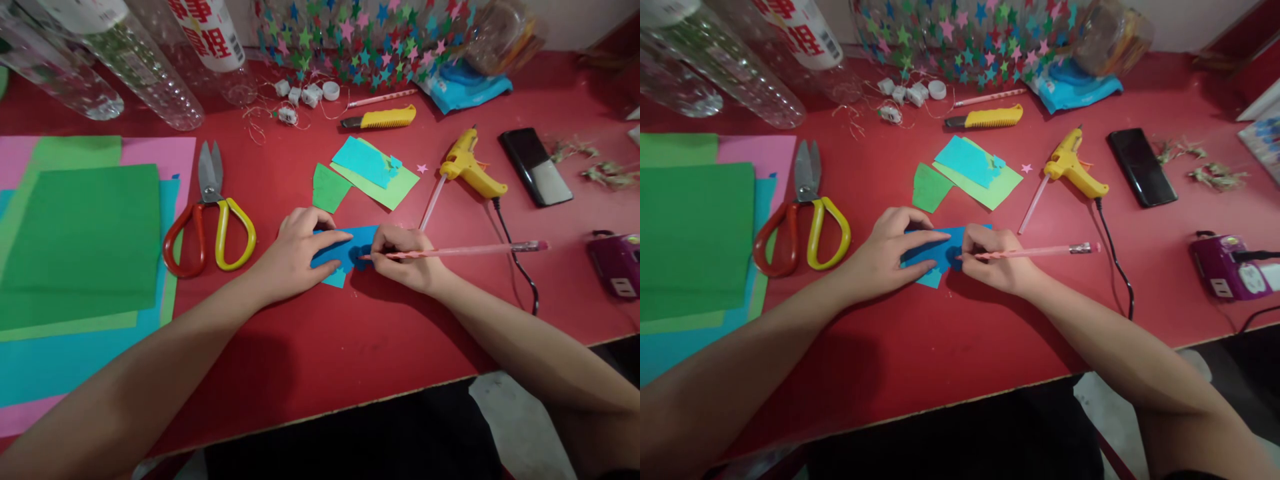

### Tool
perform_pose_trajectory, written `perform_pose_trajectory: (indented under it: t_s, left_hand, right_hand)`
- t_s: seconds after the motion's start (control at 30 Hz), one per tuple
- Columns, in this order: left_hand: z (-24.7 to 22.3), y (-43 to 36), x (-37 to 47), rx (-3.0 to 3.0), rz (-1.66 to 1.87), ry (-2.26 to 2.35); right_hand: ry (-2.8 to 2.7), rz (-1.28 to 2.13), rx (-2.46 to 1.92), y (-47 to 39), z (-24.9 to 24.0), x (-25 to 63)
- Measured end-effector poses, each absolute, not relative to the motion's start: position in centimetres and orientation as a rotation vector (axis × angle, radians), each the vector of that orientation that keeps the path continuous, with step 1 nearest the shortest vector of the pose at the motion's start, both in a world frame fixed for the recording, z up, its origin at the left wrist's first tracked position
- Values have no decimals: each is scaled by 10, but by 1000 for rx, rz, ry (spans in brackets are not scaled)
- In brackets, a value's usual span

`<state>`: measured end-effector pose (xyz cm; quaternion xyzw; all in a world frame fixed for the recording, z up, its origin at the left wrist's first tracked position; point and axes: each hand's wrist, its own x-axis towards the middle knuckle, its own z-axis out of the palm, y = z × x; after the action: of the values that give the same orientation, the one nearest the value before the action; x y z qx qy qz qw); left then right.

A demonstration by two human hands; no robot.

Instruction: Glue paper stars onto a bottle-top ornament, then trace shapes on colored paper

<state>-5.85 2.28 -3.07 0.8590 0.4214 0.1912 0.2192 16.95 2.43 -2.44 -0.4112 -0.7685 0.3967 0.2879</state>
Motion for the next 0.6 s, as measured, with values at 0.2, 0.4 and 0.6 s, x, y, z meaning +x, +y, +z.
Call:
perform_pose_trajectory:
  t_s: [0.2, 0.4, 0.6]
  left_hand:
    - [-30, 23, -58, 2380, 526, 1172]
    - [-30, 23, -57, 2364, 520, 1180]
    - [-30, 23, -58, 2369, 523, 1171]
  right_hand:
    - [-2064, 1072, -1099, 23, -27, 169]
    - [-2079, 1083, -1107, 22, -25, 167]
    - [-2042, 1004, -1131, 21, -25, 166]
